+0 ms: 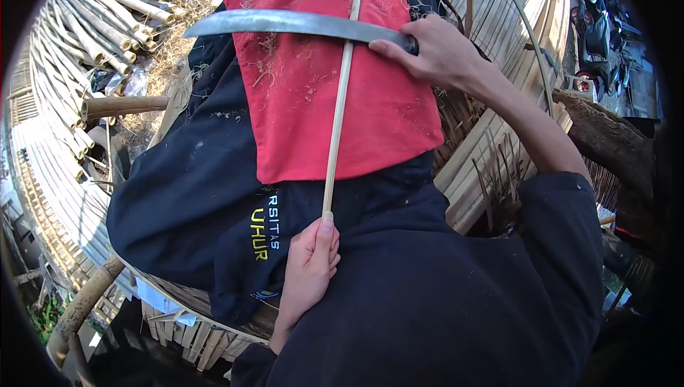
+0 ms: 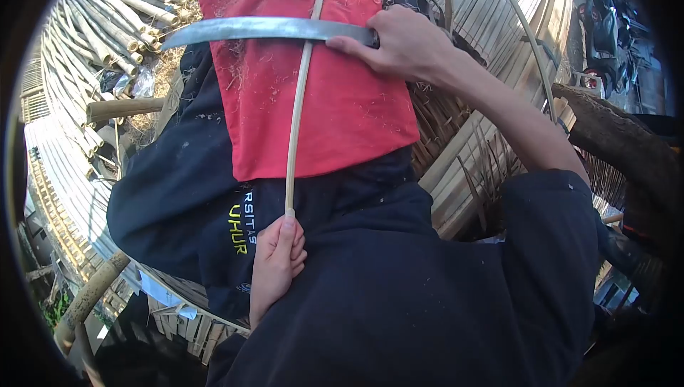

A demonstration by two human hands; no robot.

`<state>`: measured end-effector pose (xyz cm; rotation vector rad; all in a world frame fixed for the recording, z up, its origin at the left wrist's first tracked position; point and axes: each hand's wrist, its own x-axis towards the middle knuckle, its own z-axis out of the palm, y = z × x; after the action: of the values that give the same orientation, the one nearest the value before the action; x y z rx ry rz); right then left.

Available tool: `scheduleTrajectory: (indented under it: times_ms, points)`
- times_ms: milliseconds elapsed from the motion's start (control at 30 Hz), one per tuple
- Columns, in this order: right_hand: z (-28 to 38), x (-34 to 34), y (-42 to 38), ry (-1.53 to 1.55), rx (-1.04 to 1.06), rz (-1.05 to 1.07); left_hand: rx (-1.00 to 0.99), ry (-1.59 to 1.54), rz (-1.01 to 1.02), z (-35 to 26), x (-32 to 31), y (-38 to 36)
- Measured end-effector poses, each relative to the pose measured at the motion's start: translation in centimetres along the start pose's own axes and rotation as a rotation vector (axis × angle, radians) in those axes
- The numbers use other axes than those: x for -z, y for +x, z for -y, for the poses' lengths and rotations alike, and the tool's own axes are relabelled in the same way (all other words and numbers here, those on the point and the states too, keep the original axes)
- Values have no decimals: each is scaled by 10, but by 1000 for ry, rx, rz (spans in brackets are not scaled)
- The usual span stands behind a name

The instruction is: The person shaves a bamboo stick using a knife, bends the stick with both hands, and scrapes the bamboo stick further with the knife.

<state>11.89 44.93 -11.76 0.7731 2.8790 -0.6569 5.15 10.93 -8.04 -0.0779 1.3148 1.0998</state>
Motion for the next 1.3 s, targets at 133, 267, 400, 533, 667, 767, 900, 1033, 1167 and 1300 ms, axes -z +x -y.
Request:
scheduleTrajectory:
  times_ms: [133,267,400,533,667,767,900,1033,1167,1300]
  points:
    - [5,-7,-14,-169,316,-42,12,42,-45,7,2,-9]
    - [-5,-3,-1,71,-40,38,-26,47,-40,10,0,-6]
    - [-12,-11,-11,-102,268,-107,32,-17,23,8,11,-11]
    - [-1,-7,-11,71,-16,64,80,-115,101,8,20,-6]
    - [-9,-14,-21,-111,222,-150,99,-81,79,10,20,-12]
    - [-13,-6,-6,115,-80,23,45,-71,93,10,16,-7]
    - [15,2,-25,-137,90,155,38,-7,24,12,19,-17]
    - [-19,-2,-6,22,-101,-27,-29,22,-23,34,26,-40]
    - [10,20,34,144,-75,9,-261,-100,-269,21,60,-66]
    - [25,1,-30,138,-50,-168,-436,-54,-443,3,93,-89]
